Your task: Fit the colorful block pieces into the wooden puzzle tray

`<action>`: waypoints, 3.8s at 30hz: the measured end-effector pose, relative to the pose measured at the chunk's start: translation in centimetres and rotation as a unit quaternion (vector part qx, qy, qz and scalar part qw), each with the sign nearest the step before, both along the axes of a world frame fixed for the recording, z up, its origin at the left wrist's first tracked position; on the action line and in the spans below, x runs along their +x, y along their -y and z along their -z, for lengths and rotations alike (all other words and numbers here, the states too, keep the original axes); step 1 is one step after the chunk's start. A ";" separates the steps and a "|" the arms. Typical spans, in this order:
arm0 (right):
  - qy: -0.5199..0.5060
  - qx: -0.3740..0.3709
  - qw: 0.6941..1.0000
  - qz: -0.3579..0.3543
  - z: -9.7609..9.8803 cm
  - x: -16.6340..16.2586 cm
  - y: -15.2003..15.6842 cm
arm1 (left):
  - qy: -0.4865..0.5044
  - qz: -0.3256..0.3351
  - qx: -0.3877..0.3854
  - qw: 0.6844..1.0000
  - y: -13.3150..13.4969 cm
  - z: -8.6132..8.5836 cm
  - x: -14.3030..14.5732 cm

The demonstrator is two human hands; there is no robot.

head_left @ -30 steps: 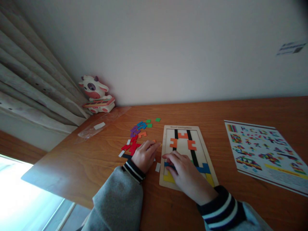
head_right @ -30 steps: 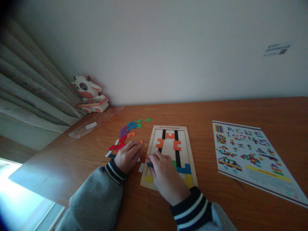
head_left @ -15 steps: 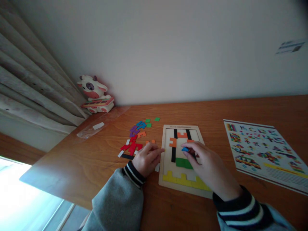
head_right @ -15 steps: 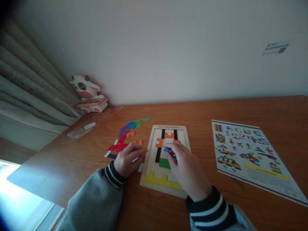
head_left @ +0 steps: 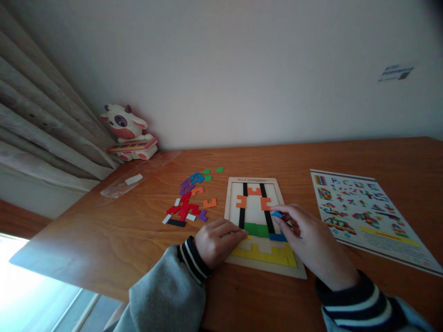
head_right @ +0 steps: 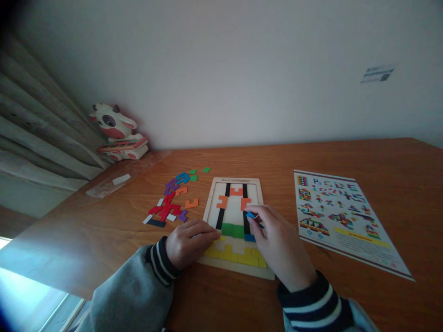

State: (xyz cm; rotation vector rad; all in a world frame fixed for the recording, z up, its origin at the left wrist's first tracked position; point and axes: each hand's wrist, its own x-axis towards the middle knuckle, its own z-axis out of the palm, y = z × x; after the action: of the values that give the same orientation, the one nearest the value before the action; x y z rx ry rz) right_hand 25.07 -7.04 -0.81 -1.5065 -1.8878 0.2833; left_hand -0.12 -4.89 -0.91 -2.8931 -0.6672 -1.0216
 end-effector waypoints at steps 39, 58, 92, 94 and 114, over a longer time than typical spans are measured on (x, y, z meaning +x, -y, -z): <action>-0.013 -0.001 1.000 0.016 -0.5 0.2 0.1 | -0.001 -0.042 -0.013 0.999 -1.2 -0.1 -1.9; -0.014 -0.024 0.999 0.017 -0.6 0.4 0.1 | 0.000 -0.042 -0.024 0.999 -1.2 -0.6 -2.2; 0.079 -0.059 0.995 0.007 0.3 3.8 0.2 | -0.089 -0.060 0.048 0.993 -1.0 -0.4 -1.9; 0.057 -0.096 0.993 -0.028 0.0 3.2 0.4 | -0.090 -0.058 0.043 0.993 -1.0 -0.3 -1.9; 0.068 -0.147 0.977 -0.142 -0.4 2.1 -0.2 | -0.096 -0.055 0.046 0.993 -0.9 -0.3 -1.8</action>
State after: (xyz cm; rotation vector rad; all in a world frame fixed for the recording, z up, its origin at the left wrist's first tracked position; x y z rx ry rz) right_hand 27.12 -6.89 -0.40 -1.4693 -2.2520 0.6282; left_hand -1.91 -4.03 -0.61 -2.7923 -0.7373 -0.7286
